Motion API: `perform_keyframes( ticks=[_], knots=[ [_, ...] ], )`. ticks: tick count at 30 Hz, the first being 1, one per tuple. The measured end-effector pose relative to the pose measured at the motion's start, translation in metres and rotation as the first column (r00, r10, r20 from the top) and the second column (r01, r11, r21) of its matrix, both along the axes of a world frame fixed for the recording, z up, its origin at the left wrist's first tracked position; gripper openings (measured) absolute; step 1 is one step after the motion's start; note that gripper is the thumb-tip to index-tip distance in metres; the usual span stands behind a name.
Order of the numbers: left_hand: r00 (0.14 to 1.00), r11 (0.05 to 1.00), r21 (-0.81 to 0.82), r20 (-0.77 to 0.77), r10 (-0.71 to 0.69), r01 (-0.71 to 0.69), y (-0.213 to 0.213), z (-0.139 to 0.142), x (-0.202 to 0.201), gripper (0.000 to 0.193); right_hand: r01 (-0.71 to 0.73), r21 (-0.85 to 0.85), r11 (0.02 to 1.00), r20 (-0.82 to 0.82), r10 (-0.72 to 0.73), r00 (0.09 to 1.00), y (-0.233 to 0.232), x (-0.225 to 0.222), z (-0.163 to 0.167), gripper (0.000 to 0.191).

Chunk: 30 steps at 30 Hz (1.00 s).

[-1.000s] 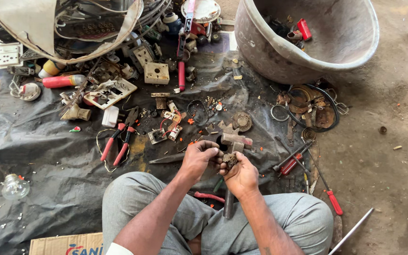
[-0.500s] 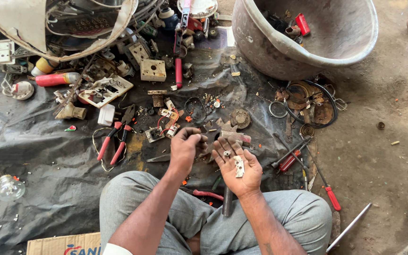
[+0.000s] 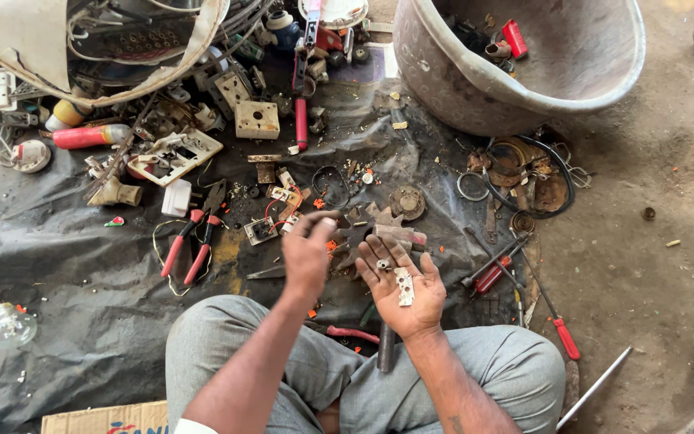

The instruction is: The person disassembles a mechanical gear assembly using a hammer and a punch-like tool while sitting on a floor covered with various discarded electronic and mechanical components.

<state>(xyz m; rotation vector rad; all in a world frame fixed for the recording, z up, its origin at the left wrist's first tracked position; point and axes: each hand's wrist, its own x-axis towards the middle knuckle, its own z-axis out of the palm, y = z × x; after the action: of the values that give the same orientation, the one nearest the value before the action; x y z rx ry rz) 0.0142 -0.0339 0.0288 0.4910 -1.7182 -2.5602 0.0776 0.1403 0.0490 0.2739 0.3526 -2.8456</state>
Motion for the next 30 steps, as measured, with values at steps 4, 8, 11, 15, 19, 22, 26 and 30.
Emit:
perform_keyframes(
  ticks=[4, 8, 11, 15, 19, 22, 26, 30],
  knots=[
    [0.958, 0.929, 0.345, 0.287, 0.030, -0.132, -0.009, -0.026, -0.009, 0.016, 0.017, 0.054, 0.998, 0.043, -0.019, 0.999, 0.003, -0.003, 0.001, 0.061],
    [0.968, 0.953, 0.275, 0.244, 0.063, -0.131, -0.010, -0.036, -0.014, 0.018, -0.229, 0.411, 0.882, 0.262, 0.126, 0.957, 0.009, -0.001, -0.027, 0.028],
    [0.961, 0.937, 0.284, 0.238, 0.138, -0.205, -0.026, -0.036, -0.029, 0.016, -0.567, 0.677, 0.468, 0.547, 0.195, 0.814, 0.006, 0.011, -0.050, 0.015],
    [0.943, 0.896, 0.337, 0.263, 0.206, -0.289, -0.047, -0.028, -0.038, 0.015, -0.484, 0.505, 0.714, 0.435, 0.273, 0.858, 0.002, 0.012, -0.053, 0.011],
    [0.941, 0.896, 0.392, 0.329, 0.073, -0.207, -0.040, -0.018, -0.033, 0.013, -0.332, 0.665, 0.669, 0.267, 0.202, 0.942, -0.005, -0.015, -0.026, 0.019],
    [0.950, 0.877, 0.445, 0.309, 0.039, -0.180, -0.036, -0.013, -0.036, 0.009, -0.262, 0.617, 0.743, 0.226, 0.152, 0.962, -0.024, -0.032, 0.007, 0.021],
    [0.942, 0.831, 0.483, 0.310, 0.133, -0.276, -0.041, -0.009, -0.049, 0.009, -0.330, 0.485, 0.810, 0.154, 0.292, 0.944, -0.091, -0.033, 0.060, 0.029],
    [0.903, 0.794, 0.496, 0.405, 0.146, -0.351, -0.039, -0.001, -0.044, 0.009, -0.525, 0.805, 0.275, 0.264, 0.627, 0.733, -0.202, -0.003, 0.106, 0.044]
  ],
)
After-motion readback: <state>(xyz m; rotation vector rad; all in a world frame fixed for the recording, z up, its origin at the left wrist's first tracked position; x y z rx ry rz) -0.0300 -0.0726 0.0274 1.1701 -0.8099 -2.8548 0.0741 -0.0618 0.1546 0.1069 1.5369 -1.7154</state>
